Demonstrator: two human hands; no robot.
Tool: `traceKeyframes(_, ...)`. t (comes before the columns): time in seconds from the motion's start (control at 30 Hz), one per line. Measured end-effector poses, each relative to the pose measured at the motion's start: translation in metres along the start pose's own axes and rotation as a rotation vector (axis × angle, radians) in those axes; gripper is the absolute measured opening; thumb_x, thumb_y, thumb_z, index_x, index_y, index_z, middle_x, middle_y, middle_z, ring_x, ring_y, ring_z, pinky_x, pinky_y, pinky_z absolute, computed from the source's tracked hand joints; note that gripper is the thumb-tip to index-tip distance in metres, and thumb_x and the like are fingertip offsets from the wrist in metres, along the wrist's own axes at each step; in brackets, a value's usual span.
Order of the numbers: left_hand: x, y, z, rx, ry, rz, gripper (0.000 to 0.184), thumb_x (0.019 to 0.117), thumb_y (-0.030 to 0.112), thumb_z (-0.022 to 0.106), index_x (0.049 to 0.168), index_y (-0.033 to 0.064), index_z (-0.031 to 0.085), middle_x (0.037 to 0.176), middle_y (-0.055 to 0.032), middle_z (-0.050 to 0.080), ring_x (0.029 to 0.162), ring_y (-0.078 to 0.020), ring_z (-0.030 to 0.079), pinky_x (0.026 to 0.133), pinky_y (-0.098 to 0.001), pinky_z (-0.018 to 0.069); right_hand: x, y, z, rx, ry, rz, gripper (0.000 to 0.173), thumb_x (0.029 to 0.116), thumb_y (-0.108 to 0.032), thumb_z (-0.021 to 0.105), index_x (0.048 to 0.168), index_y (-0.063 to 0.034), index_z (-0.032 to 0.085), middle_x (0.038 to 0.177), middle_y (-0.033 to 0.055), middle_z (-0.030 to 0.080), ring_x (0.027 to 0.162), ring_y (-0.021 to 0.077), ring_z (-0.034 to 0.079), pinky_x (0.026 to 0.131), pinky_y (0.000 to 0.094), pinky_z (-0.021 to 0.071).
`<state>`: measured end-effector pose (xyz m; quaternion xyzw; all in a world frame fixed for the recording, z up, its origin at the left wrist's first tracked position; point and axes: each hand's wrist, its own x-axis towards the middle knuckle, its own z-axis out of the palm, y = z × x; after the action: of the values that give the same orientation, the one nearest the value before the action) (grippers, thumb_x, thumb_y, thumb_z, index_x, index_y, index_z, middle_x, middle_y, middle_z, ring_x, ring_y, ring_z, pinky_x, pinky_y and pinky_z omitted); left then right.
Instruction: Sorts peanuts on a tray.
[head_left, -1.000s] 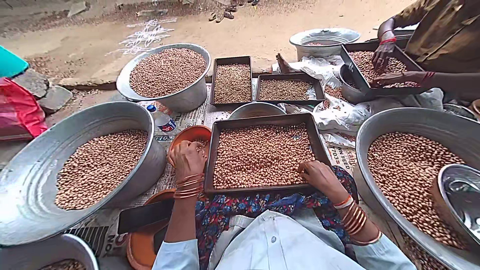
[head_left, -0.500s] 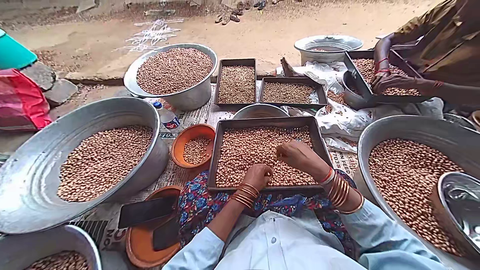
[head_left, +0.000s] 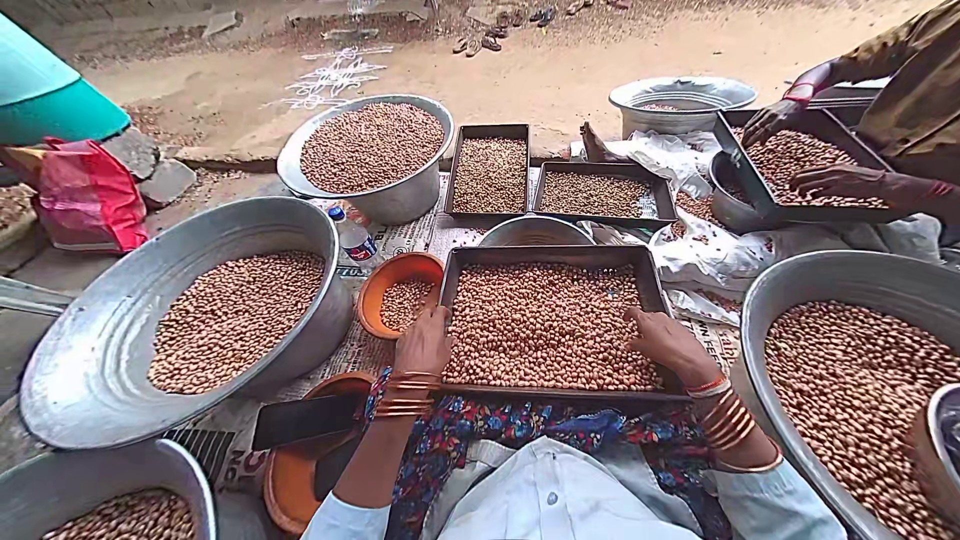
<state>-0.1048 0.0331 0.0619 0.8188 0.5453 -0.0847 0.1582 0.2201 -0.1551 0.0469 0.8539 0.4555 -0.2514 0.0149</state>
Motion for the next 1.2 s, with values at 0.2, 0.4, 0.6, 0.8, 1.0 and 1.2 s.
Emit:
traceKeyframes(0.2,-0.005,0.067,0.047,0.176,-0.33,0.067,0.057,0.0934,0.004,0.063,0.148,-0.0005,0.048,0.144,-0.0255,0.055,0.126,-0.0459,0.059,0.102,-0.0609,0.0491,-0.004,-0.005,0.014,-0.113,-0.19,-0.052,0.057,0.0894,-0.022,0.078,0.139,-0.0068,0.056,0.123,0.0278,0.066,0.117,0.0482,0.063,0.095,0.0668,0.0481)
traceKeyframes(0.4,-0.003,0.145,0.071,-0.212,-0.408,0.362,0.079,0.0923,0.009,0.068,0.161,0.0037,0.029,0.156,-0.0226,0.044,0.139,-0.0375,0.052,0.114,-0.0536,0.0421,0.003,-0.02,0.039,0.093,-0.146,-0.254,0.06,0.0896,-0.017,0.075,0.142,-0.0017,0.05,0.122,0.0277,0.065,0.117,0.0459,0.063,0.098,0.0648,0.0466)
traceKeyframes(0.6,0.033,0.148,0.039,-0.486,-0.114,0.494,0.039,0.0985,0.019,0.068,0.136,0.0088,0.063,0.14,-0.0187,0.057,0.114,-0.0278,0.066,0.099,-0.0432,0.0549,-0.002,0.014,0.036,0.624,0.128,-0.439,0.042,0.0952,-0.01,0.068,0.137,-0.0076,0.061,0.137,0.0111,0.065,0.11,0.0211,0.07,0.096,0.0408,0.0575)
traceKeyframes(0.8,0.081,0.118,0.032,0.028,0.003,0.259,0.028,0.1044,0.015,0.055,0.125,0.0116,0.073,0.14,-0.0156,0.061,0.134,-0.0363,0.055,0.107,-0.0543,0.0474,-0.016,0.05,0.032,0.662,0.26,-0.38,0.032,0.0963,-0.01,0.063,0.128,-0.0082,0.067,0.128,0.008,0.07,0.102,0.0197,0.072,0.09,0.0406,0.0592)
traceKeyframes(1.0,0.087,0.127,0.047,0.07,-0.012,0.267,0.027,0.1026,0.016,0.058,0.126,0.013,0.073,0.143,-0.0135,0.059,0.136,-0.0351,0.053,0.104,-0.0534,0.0498,-0.013,0.053,0.038,0.649,0.263,-0.333,0.03,0.0971,-0.014,0.064,0.126,-0.0107,0.067,0.123,0.0047,0.072,0.099,0.016,0.072,0.089,0.0385,0.0589)
traceKeyframes(1.2,0.075,0.092,0.021,-0.07,0.136,0.1,0.03,0.1019,0.018,0.058,0.128,0.0095,0.071,0.135,-0.0213,0.062,0.13,-0.0402,0.057,0.104,-0.057,0.0484,-0.014,0.048,0.031,0.528,0.194,-0.269,0.032,0.099,-0.014,0.065,0.13,-0.0081,0.066,0.123,0.0107,0.072,0.105,0.0246,0.072,0.095,0.0468,0.0563)
